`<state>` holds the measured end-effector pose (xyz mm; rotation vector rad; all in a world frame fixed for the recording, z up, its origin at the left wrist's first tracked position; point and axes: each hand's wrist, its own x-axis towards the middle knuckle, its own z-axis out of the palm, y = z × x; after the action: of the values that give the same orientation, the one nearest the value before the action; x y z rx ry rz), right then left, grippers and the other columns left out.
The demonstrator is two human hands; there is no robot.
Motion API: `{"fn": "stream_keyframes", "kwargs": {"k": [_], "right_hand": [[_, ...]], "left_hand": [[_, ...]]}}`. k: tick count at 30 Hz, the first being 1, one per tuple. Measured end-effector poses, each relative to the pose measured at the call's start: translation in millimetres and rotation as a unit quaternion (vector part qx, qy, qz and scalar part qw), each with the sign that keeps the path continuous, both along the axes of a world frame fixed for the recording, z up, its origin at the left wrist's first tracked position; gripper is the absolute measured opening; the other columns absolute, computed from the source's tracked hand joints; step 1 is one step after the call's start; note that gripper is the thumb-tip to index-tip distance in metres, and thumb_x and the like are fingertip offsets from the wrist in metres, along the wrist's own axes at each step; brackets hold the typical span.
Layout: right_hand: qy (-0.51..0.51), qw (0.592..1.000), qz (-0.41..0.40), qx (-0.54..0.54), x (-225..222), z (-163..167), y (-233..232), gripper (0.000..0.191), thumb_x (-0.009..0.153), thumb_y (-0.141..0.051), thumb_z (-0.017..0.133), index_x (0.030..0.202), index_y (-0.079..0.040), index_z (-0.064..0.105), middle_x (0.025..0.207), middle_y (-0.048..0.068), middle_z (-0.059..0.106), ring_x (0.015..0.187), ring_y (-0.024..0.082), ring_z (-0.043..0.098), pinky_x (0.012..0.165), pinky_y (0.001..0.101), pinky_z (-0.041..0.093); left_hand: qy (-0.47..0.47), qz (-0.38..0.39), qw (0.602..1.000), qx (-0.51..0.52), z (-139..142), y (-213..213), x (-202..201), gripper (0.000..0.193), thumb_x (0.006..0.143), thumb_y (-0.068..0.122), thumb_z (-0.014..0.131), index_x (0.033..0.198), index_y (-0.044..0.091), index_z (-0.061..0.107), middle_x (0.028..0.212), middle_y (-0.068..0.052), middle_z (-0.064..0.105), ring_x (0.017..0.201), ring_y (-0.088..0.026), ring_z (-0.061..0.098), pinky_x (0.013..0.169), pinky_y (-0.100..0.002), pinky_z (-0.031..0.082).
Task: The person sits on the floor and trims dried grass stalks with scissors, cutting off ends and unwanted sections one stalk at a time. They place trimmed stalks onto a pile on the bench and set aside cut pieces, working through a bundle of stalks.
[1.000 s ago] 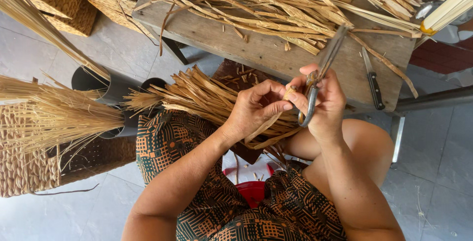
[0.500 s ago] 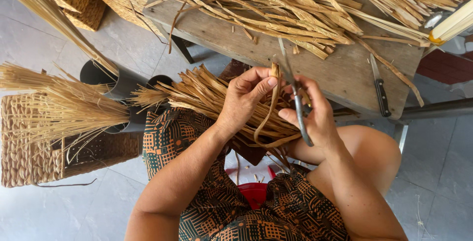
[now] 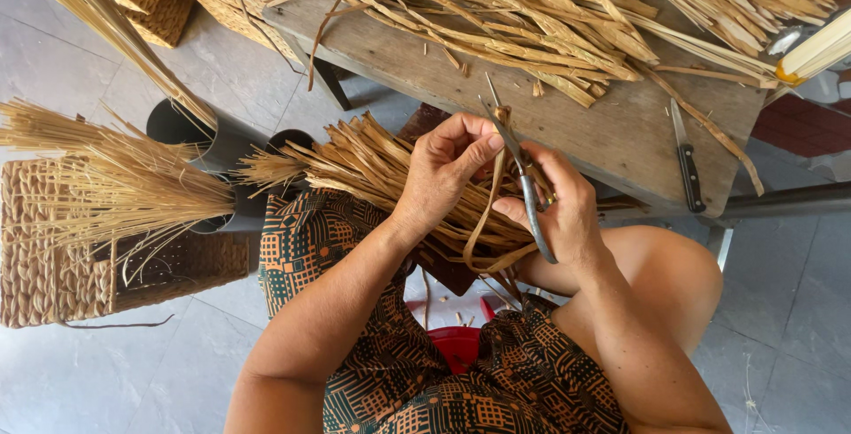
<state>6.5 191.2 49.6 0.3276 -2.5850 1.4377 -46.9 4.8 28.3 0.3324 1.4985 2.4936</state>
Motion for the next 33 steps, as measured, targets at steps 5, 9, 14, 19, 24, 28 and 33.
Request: {"fn": "stream_keyframes", "kwargs": {"k": [5, 9, 14, 19, 24, 28, 33], "right_hand": [[-0.02, 0.994, 0.017, -0.107, 0, -15, 3, 0.061, 0.08, -0.012, 0.09, 0.134, -0.002, 0.063, 0.1, -0.001, 0.068, 0.086, 0.004, 0.06, 0.075, 0.0192, 0.052], [-0.036, 0.995, -0.003, -0.095, 1, -26, 6, 0.055, 0.08, -0.006, 0.09, 0.13, -0.002, 0.067, 0.096, 0.0, 0.068, 0.081, 0.004, 0.058, 0.072, 0.0198, 0.051], [-0.132, 0.949, -0.018, -0.286, 1, -32, 5, 0.052, 0.083, 0.0, 0.085, 0.13, 0.0, 0.063, 0.089, 0.002, 0.062, 0.069, 0.004, 0.053, 0.054, 0.0203, 0.04], [-0.1, 0.97, 0.048, -0.215, 1, -47, -20, 0.055, 0.083, 0.001, 0.082, 0.13, -0.004, 0.053, 0.103, 0.008, 0.072, 0.081, 0.01, 0.071, 0.07, 0.0234, 0.063], [-0.137, 0.972, 0.043, -0.188, -3, -52, -26, 0.049, 0.089, -0.001, 0.077, 0.132, -0.006, 0.055, 0.1, 0.012, 0.075, 0.086, 0.012, 0.071, 0.071, 0.0201, 0.056], [-0.164, 0.943, 0.04, -0.288, -4, -51, -36, 0.05, 0.087, -0.004, 0.079, 0.13, -0.005, 0.053, 0.116, 0.01, 0.077, 0.069, 0.009, 0.059, 0.057, 0.02, 0.049], [-0.197, 0.937, 0.12, -0.264, 9, -61, -62, 0.053, 0.083, -0.007, 0.081, 0.127, -0.006, 0.053, 0.099, 0.011, 0.078, 0.067, 0.011, 0.064, 0.052, 0.024, 0.049]], "left_hand": [[-0.021, -0.016, 1.0, -0.004, 1, -1, 0, 0.014, 0.103, 0.017, 0.069, 0.107, 0.004, 0.067, 0.09, 0.002, 0.07, 0.078, -0.003, 0.059, 0.07, -0.019, 0.05], [-0.027, -0.025, 0.999, 0.016, 1, -2, -1, 0.016, 0.101, 0.018, 0.069, 0.106, 0.003, 0.067, 0.092, 0.0, 0.072, 0.083, -0.004, 0.064, 0.074, -0.021, 0.054], [-0.006, -0.02, 1.0, 0.014, 3, -3, -2, 0.017, 0.103, 0.018, 0.069, 0.109, 0.002, 0.068, 0.095, 0.0, 0.071, 0.086, -0.004, 0.063, 0.077, -0.021, 0.054], [-0.027, -0.018, 0.999, -0.03, 12, -15, -1, 0.011, 0.105, 0.019, 0.062, 0.105, 0.009, 0.068, 0.091, -0.005, 0.073, 0.074, -0.012, 0.069, 0.065, -0.027, 0.057], [0.054, 0.077, 0.971, 0.22, 35, -62, -27, 0.015, 0.112, 0.025, 0.056, 0.108, 0.012, 0.061, 0.106, -0.01, 0.075, 0.095, -0.02, 0.072, 0.085, -0.035, 0.06], [0.016, 0.121, 0.948, 0.295, 38, -69, -32, 0.012, 0.113, 0.022, 0.055, 0.112, 0.011, 0.058, 0.115, -0.009, 0.072, 0.104, -0.021, 0.07, 0.099, -0.04, 0.06], [0.002, 0.096, 0.94, 0.326, 22, -60, -29, 0.015, 0.108, 0.027, 0.056, 0.109, 0.011, 0.057, 0.112, -0.008, 0.072, 0.099, -0.022, 0.07, 0.094, -0.04, 0.059]]}}
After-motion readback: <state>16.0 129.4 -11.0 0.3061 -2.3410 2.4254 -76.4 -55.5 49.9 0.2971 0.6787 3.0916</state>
